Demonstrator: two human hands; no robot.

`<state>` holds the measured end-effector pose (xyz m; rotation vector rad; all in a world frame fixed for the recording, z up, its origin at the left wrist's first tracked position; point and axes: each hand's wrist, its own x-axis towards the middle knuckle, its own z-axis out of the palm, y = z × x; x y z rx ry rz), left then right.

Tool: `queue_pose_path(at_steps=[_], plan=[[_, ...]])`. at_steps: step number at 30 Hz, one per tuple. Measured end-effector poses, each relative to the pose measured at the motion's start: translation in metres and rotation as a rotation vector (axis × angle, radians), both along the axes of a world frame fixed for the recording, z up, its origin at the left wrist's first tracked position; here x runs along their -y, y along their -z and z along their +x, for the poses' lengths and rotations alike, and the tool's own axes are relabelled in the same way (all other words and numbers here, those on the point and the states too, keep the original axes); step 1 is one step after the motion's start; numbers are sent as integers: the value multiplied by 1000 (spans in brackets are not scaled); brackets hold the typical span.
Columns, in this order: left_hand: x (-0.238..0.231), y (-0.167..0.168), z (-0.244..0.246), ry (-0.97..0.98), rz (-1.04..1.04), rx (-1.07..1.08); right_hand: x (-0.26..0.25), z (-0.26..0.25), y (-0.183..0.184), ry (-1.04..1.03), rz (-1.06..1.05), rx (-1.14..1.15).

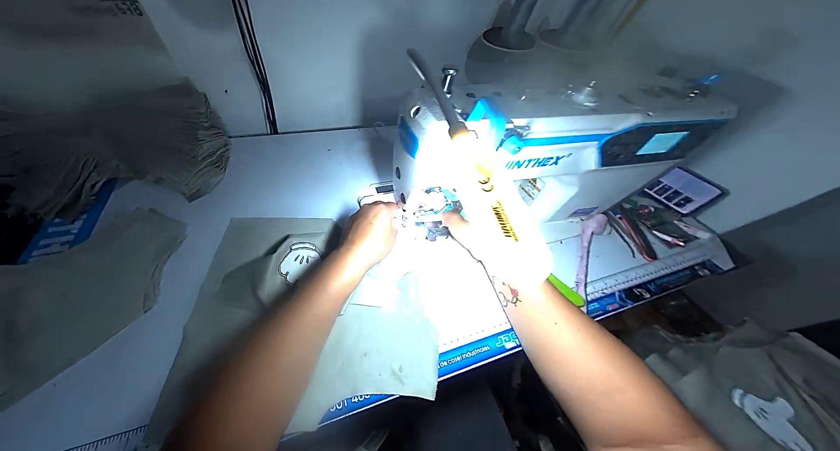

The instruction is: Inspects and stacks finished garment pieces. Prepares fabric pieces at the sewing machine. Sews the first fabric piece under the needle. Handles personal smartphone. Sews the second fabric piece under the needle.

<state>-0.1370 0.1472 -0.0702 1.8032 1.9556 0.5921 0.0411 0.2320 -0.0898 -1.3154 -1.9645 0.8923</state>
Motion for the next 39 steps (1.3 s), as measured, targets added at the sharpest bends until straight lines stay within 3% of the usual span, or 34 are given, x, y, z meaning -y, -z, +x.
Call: queue_pose_path(at_steps=[2,6,10,17,23,32,39], plan=[[-3,12,-2,14,44,-7,-6,-11,18,-14,-8,-120],[-6,28,-9,81,102,-1,-34,-9,57,-40,-141,-103],[-11,41,-12,100,185,33,-11,-11,31,-206,-30,-34],[-15,48,-12,80,239,33,-13,-10,41,-273,237,-27],[-13,50,-11,70,290,58,44,-64,-32,32,-100,96],[-15,51,-9,38,306,53,24,-47,-4,-31,4,2],[-14,52,-9,55,322,50,28,-51,-11,-25,-2,40]])
